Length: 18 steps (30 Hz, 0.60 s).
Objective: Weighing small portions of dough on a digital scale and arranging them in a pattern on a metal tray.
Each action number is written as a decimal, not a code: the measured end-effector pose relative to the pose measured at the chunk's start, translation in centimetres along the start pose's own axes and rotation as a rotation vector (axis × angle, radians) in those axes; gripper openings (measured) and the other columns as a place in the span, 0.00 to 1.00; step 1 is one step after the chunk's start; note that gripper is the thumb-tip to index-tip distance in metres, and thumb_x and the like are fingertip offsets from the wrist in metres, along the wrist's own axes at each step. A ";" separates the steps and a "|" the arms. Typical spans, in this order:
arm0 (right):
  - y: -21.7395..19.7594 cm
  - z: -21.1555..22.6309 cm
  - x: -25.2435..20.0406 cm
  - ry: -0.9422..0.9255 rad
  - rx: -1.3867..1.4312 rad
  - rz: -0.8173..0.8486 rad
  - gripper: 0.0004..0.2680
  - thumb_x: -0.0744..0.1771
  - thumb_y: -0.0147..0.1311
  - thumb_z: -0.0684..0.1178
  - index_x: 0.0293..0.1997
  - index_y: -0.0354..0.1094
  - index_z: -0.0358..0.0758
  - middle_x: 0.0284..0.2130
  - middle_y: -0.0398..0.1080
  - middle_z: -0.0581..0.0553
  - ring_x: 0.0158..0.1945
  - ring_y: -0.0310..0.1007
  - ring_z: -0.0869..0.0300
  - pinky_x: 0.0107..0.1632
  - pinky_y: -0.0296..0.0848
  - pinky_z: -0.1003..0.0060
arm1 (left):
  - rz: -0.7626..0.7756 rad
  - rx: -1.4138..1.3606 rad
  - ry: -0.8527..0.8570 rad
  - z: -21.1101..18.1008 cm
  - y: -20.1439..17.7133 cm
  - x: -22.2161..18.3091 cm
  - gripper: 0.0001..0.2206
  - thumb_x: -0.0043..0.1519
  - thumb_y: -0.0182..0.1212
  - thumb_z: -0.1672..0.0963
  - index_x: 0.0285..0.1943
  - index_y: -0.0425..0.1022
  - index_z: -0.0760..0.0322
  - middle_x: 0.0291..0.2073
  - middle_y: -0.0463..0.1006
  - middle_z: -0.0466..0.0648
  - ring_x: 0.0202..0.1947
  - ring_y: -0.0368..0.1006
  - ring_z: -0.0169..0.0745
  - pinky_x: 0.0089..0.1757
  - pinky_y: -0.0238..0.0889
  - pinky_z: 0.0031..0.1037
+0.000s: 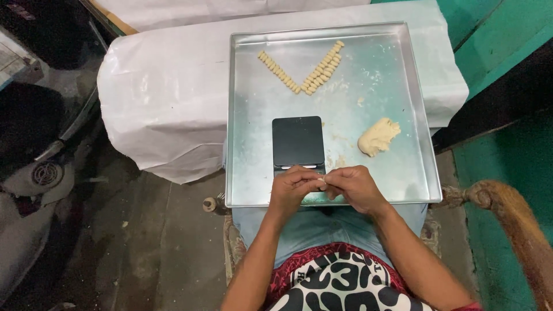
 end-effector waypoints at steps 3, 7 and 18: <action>1.2 1.4 -0.7 -0.107 -0.067 0.037 0.05 0.65 0.61 0.37 0.38 0.79 0.22 0.25 0.78 0.31 0.24 0.76 0.54 0.28 0.79 0.58 | -0.118 0.141 0.125 0.1 -0.6 -0.1 0.10 0.54 0.76 0.62 0.44 0.87 0.67 0.32 0.81 0.49 0.33 0.78 0.29 0.35 0.73 0.21; 0.9 1.8 -0.9 -0.208 -0.106 0.036 0.05 0.63 0.61 0.35 0.37 0.78 0.20 0.24 0.77 0.32 0.24 0.75 0.55 0.28 0.79 0.60 | -0.109 0.388 0.321 -2.1 0.9 -0.9 0.13 0.58 0.73 0.61 0.52 0.84 0.62 0.37 0.81 0.53 0.37 0.81 0.46 0.38 0.75 0.31; 6.6 10.1 -6.7 -0.914 -0.700 -0.217 0.11 0.66 0.63 0.55 0.43 0.79 0.38 0.32 0.76 0.47 0.40 0.73 0.55 0.51 0.70 0.58 | -0.336 -0.525 -0.287 -0.9 5.1 -4.4 0.18 0.63 0.58 0.63 0.64 0.74 0.77 0.53 0.81 0.65 0.55 0.77 0.53 0.58 0.70 0.40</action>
Point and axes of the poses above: each hand's wrist, its own x-axis towards the middle knuckle, its own y-axis out of the palm, z = x × y, the point moved 6 cm from there along x, towards the middle knuckle
